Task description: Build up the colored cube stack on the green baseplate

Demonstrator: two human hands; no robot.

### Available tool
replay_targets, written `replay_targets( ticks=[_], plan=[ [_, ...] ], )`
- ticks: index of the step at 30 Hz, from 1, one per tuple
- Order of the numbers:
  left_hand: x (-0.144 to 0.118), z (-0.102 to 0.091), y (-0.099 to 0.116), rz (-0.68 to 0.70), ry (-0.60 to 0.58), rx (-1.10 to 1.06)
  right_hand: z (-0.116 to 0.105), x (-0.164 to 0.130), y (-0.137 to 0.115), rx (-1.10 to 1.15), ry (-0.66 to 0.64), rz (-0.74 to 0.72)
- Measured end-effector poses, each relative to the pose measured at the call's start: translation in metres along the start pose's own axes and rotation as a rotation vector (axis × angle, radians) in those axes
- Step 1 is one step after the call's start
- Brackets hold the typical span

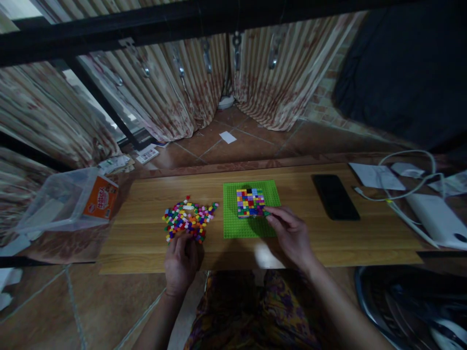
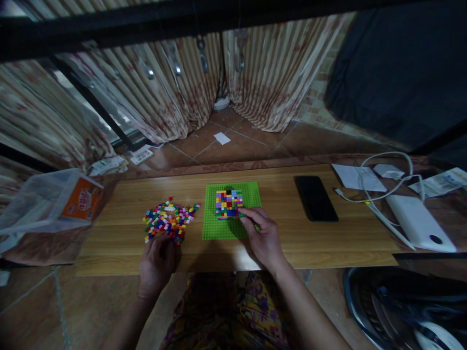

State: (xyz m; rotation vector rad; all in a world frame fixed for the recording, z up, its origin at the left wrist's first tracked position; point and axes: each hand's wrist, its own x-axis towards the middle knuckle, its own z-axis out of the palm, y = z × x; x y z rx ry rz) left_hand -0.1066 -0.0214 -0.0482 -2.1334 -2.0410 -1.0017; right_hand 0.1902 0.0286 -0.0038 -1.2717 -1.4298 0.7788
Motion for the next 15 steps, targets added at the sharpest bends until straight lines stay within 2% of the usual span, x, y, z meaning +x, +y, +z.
replay_targets(
  ticks=[6, 15],
  plan=[
    [0.001, -0.002, 0.003, -0.013, -0.009, -0.003, 0.002, 0.006, 0.007, -0.104, 0.038, 0.038],
    [0.0, -0.001, 0.003, -0.021, -0.008, -0.008, 0.005, 0.026, 0.002, -0.438, -0.104, -0.213]
  ],
)
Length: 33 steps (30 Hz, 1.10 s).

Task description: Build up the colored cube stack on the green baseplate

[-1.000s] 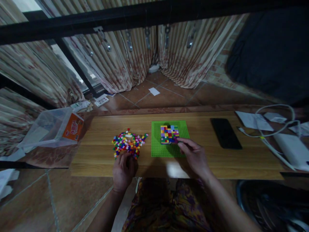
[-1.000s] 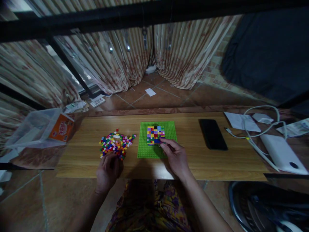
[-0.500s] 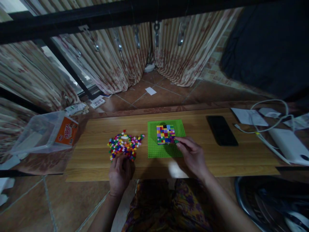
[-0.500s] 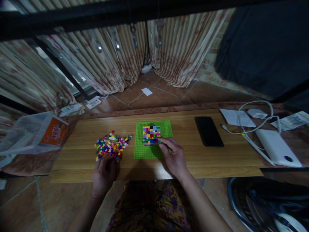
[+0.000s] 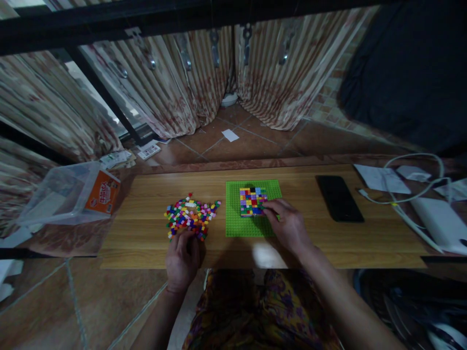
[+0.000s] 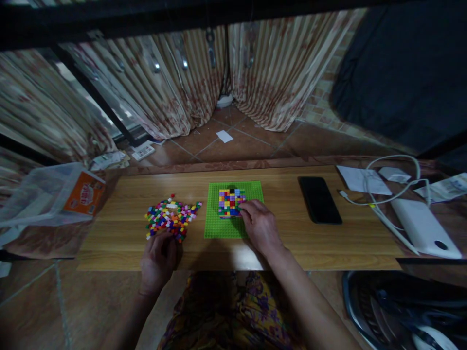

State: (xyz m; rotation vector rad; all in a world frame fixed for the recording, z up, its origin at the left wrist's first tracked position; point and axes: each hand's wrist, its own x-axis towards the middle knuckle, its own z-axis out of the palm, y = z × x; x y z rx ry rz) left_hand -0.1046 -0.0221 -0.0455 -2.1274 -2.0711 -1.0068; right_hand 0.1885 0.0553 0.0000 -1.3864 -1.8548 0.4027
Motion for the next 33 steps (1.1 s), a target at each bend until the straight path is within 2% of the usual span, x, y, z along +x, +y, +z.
replay_targets(
  ticks=[5, 20, 23, 27, 30, 33],
  plan=[
    [-0.001, 0.001, -0.001, -0.014, -0.001, -0.009, 0.007, -0.004, 0.0, -0.073, 0.006, -0.027],
    [-0.001, 0.0, 0.002, -0.024, 0.012, -0.012, 0.013, -0.011, 0.0, -0.055, 0.046, -0.043],
    [0.0, 0.0, 0.002, -0.022, 0.007, -0.015, 0.008, -0.011, -0.002, 0.008, 0.046, 0.01],
    [-0.001, 0.001, 0.001, -0.035, -0.003, -0.023, 0.004, -0.008, 0.001, 0.058, 0.187, 0.135],
    [-0.001, 0.001, 0.001, -0.044, 0.001, -0.02, 0.01, -0.004, 0.01, 0.069, 0.261, 0.224],
    [-0.001, 0.001, 0.002, -0.047, 0.008, -0.01, 0.024, -0.001, 0.016, 0.07, 0.243, 0.281]
  ],
)
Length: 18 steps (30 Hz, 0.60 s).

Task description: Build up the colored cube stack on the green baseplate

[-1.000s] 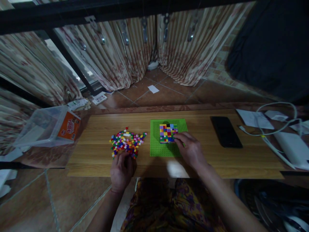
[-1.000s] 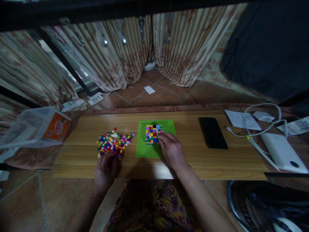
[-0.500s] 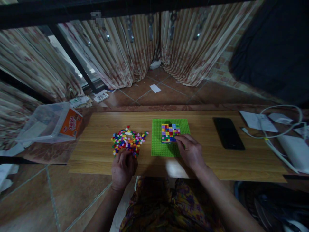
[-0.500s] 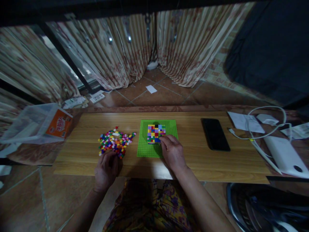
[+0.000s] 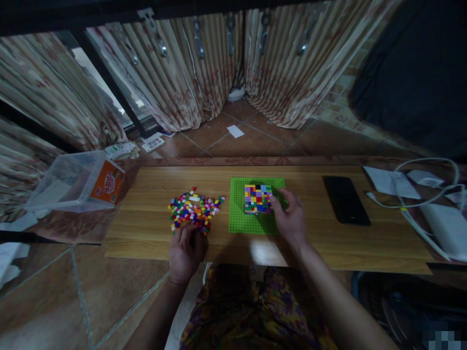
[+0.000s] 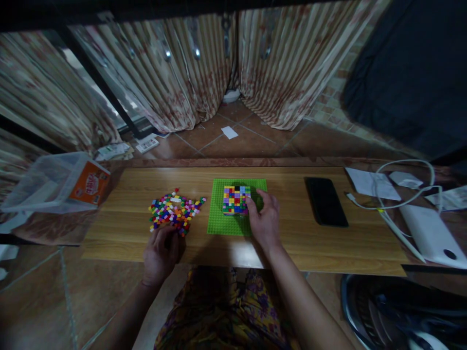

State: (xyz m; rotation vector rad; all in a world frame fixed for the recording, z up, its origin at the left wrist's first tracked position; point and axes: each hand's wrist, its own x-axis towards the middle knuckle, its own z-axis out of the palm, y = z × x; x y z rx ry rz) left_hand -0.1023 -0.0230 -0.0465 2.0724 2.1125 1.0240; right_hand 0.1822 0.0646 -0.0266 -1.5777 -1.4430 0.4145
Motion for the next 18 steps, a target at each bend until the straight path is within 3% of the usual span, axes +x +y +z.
replay_targets(
  ticks=[5, 18],
  plan=[
    [0.0, -0.001, 0.0, 0.024, -0.001, 0.005, 0.017, -0.004, 0.001, 0.002, -0.025, 0.074],
    [0.001, -0.002, 0.003, 0.018, -0.004, -0.018, 0.026, -0.007, 0.005, 0.174, -0.047, 0.162]
  ],
)
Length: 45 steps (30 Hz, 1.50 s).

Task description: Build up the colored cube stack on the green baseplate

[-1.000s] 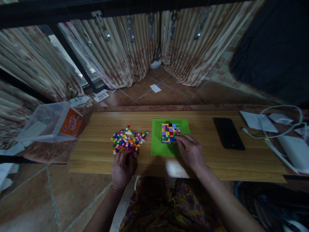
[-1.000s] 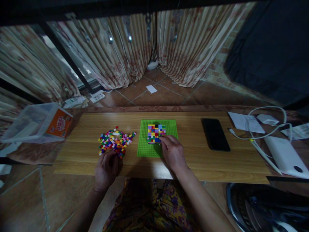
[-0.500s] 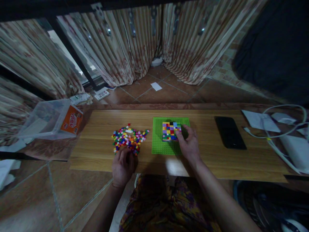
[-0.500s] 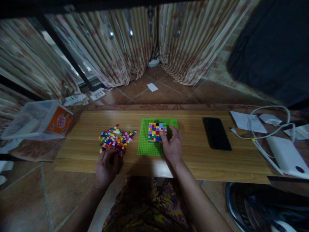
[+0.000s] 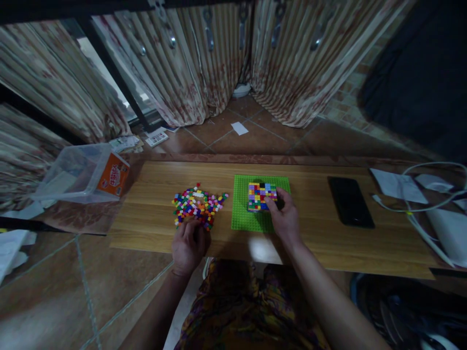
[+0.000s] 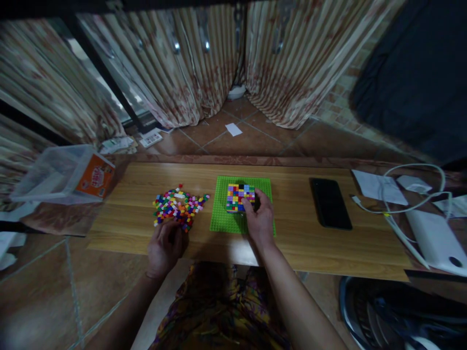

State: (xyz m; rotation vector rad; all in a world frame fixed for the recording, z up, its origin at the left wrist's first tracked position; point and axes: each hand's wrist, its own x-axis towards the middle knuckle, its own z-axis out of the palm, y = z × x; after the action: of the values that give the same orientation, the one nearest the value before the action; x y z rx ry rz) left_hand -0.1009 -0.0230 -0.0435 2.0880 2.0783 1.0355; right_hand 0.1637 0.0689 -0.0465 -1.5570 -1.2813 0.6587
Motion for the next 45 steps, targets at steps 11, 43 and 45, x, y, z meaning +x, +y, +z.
replay_targets(
  ticks=[11, 43, 45],
  plan=[
    [-0.004, -0.001, 0.0, -0.028, -0.001, -0.048, 0.013, -0.051, -0.053, -0.155, -0.183, -0.481],
    [-0.004, 0.0, -0.004, -0.009, -0.014, -0.055, -0.013, -0.062, -0.042, 0.142, -0.174, 0.066],
    [-0.003, 0.001, -0.006, 0.0, -0.015, -0.048, -0.026, -0.05, -0.035, 0.231, -0.095, 0.156]
  ],
)
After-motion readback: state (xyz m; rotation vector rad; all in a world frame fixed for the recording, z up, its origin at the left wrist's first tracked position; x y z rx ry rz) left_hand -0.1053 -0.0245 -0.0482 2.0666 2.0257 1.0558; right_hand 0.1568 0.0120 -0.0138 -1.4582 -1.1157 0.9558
